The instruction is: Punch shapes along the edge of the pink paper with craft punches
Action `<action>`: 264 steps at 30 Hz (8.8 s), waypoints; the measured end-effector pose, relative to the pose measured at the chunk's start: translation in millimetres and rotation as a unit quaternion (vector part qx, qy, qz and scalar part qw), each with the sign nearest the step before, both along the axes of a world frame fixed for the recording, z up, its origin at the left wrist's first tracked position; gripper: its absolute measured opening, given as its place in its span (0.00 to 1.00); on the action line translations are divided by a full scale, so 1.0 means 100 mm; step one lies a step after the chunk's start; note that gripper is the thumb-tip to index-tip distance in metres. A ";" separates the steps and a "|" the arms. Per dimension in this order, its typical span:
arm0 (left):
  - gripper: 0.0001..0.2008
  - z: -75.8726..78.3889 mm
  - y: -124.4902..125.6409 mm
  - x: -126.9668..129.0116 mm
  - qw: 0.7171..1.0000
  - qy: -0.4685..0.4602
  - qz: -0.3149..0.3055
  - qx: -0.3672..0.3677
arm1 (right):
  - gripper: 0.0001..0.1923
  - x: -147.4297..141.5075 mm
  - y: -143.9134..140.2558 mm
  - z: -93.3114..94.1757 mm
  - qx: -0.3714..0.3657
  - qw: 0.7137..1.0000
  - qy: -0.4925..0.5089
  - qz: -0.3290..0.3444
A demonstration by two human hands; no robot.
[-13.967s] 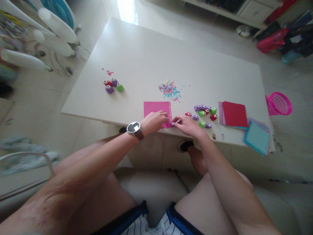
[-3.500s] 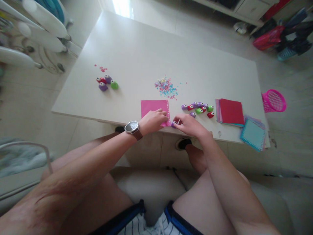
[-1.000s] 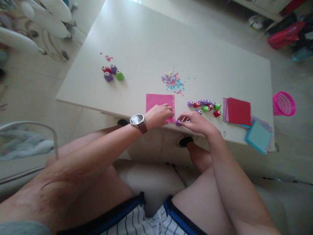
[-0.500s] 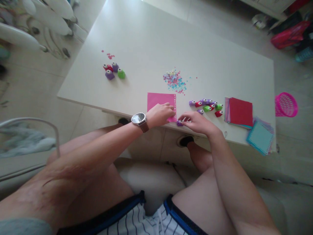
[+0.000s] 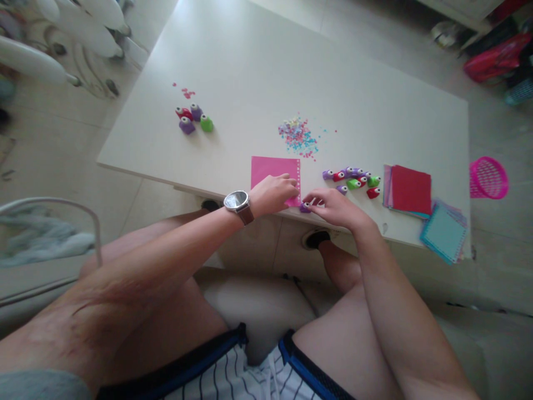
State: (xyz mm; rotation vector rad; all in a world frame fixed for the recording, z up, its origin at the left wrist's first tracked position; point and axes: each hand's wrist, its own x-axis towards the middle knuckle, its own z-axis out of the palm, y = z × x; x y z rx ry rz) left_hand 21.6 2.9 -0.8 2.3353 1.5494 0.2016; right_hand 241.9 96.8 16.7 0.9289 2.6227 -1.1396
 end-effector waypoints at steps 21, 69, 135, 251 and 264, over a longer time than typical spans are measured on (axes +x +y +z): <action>0.08 0.01 -0.01 0.00 1.000 -0.001 0.005 0.001 | 0.08 -0.05 -0.04 -0.03 0.033 0.999 0.031 0.009; 0.09 0.02 0.00 0.00 1.000 -0.003 0.005 -0.007 | 0.08 -0.09 -0.06 0.03 0.029 0.999 -0.004 -0.022; 0.09 -0.04 0.00 0.00 1.000 -0.009 0.009 0.008 | 0.05 -0.14 -0.09 0.01 -0.012 0.994 -0.018 -0.109; 0.15 -0.14 -0.02 0.18 0.997 0.060 0.044 -0.005 | 0.12 -0.64 -1.59 -0.22 0.045 0.944 -0.185 0.270; 0.18 -0.12 0.02 0.17 0.995 0.081 0.045 -0.039 | 0.12 -0.65 -1.57 -0.20 0.041 0.938 -0.207 0.276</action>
